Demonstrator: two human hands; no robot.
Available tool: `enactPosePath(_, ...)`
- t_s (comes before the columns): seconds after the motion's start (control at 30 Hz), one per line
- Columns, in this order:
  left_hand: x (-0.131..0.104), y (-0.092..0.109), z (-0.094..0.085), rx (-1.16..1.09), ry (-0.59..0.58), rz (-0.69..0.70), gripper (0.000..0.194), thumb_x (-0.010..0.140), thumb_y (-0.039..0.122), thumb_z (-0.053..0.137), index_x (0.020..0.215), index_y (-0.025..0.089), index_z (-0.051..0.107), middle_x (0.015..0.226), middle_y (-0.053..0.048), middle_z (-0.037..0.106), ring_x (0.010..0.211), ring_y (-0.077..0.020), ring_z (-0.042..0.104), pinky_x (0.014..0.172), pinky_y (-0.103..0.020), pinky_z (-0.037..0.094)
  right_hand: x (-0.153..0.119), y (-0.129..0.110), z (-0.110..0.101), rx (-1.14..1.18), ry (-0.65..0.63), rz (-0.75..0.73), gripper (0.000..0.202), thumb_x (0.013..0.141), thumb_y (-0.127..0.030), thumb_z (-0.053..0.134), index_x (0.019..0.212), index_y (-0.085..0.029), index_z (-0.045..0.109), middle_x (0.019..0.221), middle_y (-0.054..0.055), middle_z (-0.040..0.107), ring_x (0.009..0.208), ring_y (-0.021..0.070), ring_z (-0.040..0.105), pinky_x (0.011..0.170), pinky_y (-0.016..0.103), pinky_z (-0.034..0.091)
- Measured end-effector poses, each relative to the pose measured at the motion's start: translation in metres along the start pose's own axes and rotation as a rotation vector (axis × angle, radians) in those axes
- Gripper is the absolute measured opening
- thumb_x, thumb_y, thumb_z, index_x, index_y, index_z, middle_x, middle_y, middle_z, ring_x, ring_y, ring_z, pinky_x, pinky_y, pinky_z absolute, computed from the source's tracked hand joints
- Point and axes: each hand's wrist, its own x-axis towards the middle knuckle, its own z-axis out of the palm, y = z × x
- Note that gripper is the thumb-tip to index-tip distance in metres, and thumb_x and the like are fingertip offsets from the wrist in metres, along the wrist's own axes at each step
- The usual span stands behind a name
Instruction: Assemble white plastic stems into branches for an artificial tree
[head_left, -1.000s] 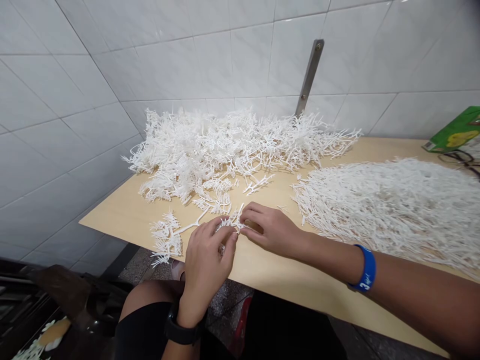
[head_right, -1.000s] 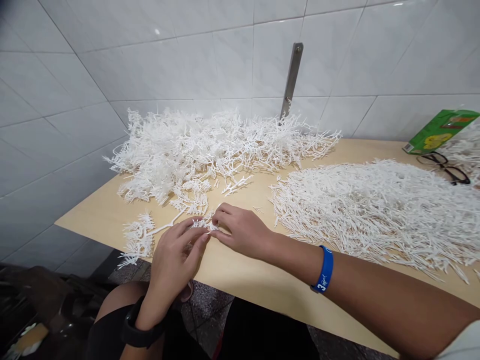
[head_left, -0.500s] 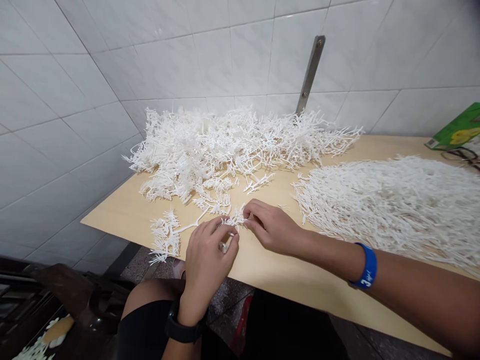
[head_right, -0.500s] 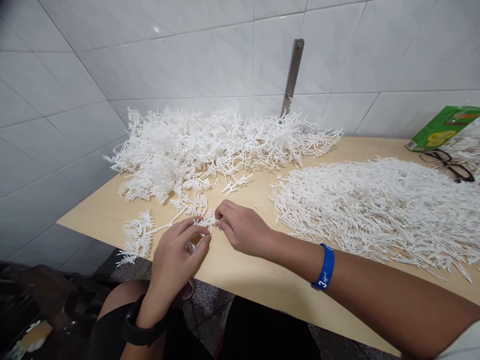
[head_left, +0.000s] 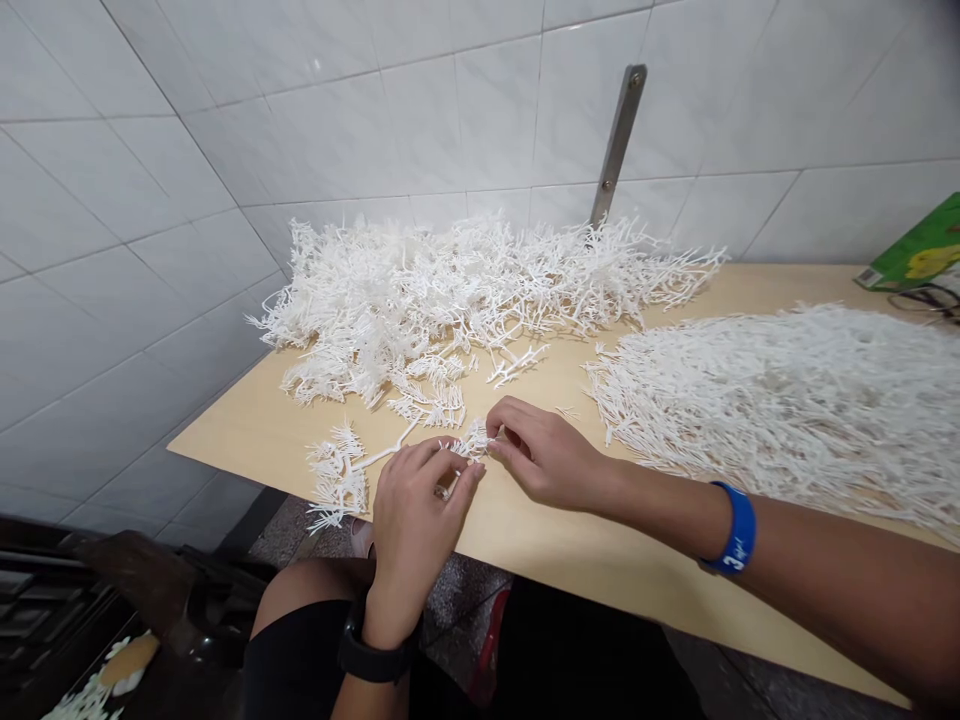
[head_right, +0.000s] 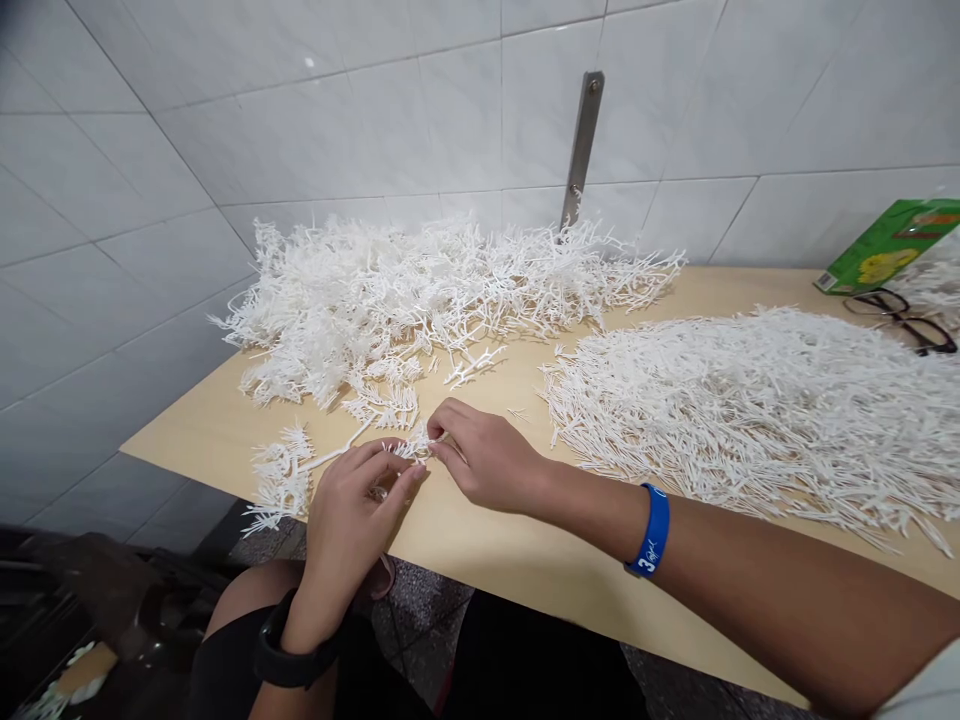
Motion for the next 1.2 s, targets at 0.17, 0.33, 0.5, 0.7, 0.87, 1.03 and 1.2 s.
enactPosePath(0.17, 0.0009, 0.0024, -0.0013, 0.011, -0.016, 0.009, 0.017, 0.092, 0.029, 0.058, 0.076, 0.023, 0.060, 0.096, -0.002, 0.070, 0.095, -0.0227, 0.061, 0.086, -0.038, 0.043, -0.0005, -0.0001, -0.0019, 0.020, -0.012, -0.039, 0.003, 0.091, -0.017, 0.051, 0.092, -0.020, 0.050, 0.090, 0.003, 0.057, 0.070, 0.0133, 0.049, 0.065, 0.027, 0.039)
enactPosePath(0.33, 0.0004, 0.0011, 0.0001, 0.012, -0.015, -0.076, 0.010, 0.087, 0.028, 0.061, 0.090, 0.023, 0.053, 0.090, -0.001, 0.066, 0.084, -0.0226, 0.060, 0.079, -0.038, 0.045, 0.0008, -0.0007, -0.0023, 0.042, -0.038, -0.049, 0.006, 0.088, -0.015, 0.053, 0.089, -0.020, 0.049, 0.086, 0.001, 0.054, 0.069, 0.0127, 0.048, 0.065, 0.027, 0.039)
enactPosePath(0.5, -0.0022, -0.0011, 0.0022, 0.019, 0.004, -0.084, 0.025, 0.086, 0.028, 0.059, 0.109, 0.023, 0.051, 0.103, -0.005, 0.066, 0.094, -0.0260, 0.063, 0.082, -0.039, 0.047, 0.0007, -0.0013, -0.0026, 0.055, -0.057, -0.077, 0.010, 0.087, -0.014, 0.053, 0.093, -0.021, 0.049, 0.095, 0.004, 0.058, 0.075, 0.0140, 0.051, 0.072, 0.029, 0.044)
enactPosePath(0.7, -0.0001, 0.0013, 0.0001, 0.031, -0.046, -0.007, 0.026, 0.093, 0.031, 0.055, 0.118, 0.023, 0.058, 0.107, -0.006, 0.068, 0.102, -0.0259, 0.061, 0.092, -0.042, 0.044, 0.0001, 0.0007, 0.0004, 0.061, -0.080, -0.122, 0.013, 0.087, -0.011, 0.051, 0.096, -0.020, 0.049, 0.098, 0.004, 0.061, 0.075, 0.0133, 0.053, 0.072, 0.028, 0.045)
enactPosePath(0.87, 0.0003, 0.0014, 0.0005, 0.012, -0.067, -0.059, 0.018, 0.094, 0.035, 0.054, 0.106, 0.023, 0.060, 0.102, -0.005, 0.068, 0.098, -0.0262, 0.061, 0.087, -0.041, 0.044, -0.0010, 0.0019, 0.0042, 0.020, -0.071, -0.116, 0.013, 0.085, -0.009, 0.051, 0.094, -0.019, 0.052, 0.082, 0.000, 0.059, 0.061, 0.0106, 0.048, 0.062, 0.025, 0.040)
enactPosePath(1.03, -0.0015, 0.0010, 0.0010, -0.037, -0.023, -0.113, 0.017, 0.093, 0.033, 0.055, 0.106, 0.023, 0.054, 0.101, -0.005, 0.066, 0.096, -0.0265, 0.060, 0.085, -0.041, 0.045, -0.0025, 0.0010, 0.0035, -0.023, -0.089, -0.123, 0.013, 0.087, -0.013, 0.052, 0.099, -0.018, 0.056, 0.080, 0.000, 0.061, 0.061, 0.0113, 0.049, 0.062, 0.025, 0.039)
enactPosePath(1.2, -0.0023, -0.0009, -0.0019, -0.194, -0.033, -0.151, 0.015, 0.090, 0.031, 0.059, 0.101, 0.024, 0.052, 0.099, -0.002, 0.065, 0.094, -0.0242, 0.060, 0.085, -0.038, 0.044, -0.0018, -0.0004, 0.0033, -0.071, -0.090, -0.099, 0.011, 0.085, -0.013, 0.052, 0.093, -0.018, 0.056, 0.076, 0.000, 0.060, 0.061, 0.0120, 0.048, 0.061, 0.025, 0.037)
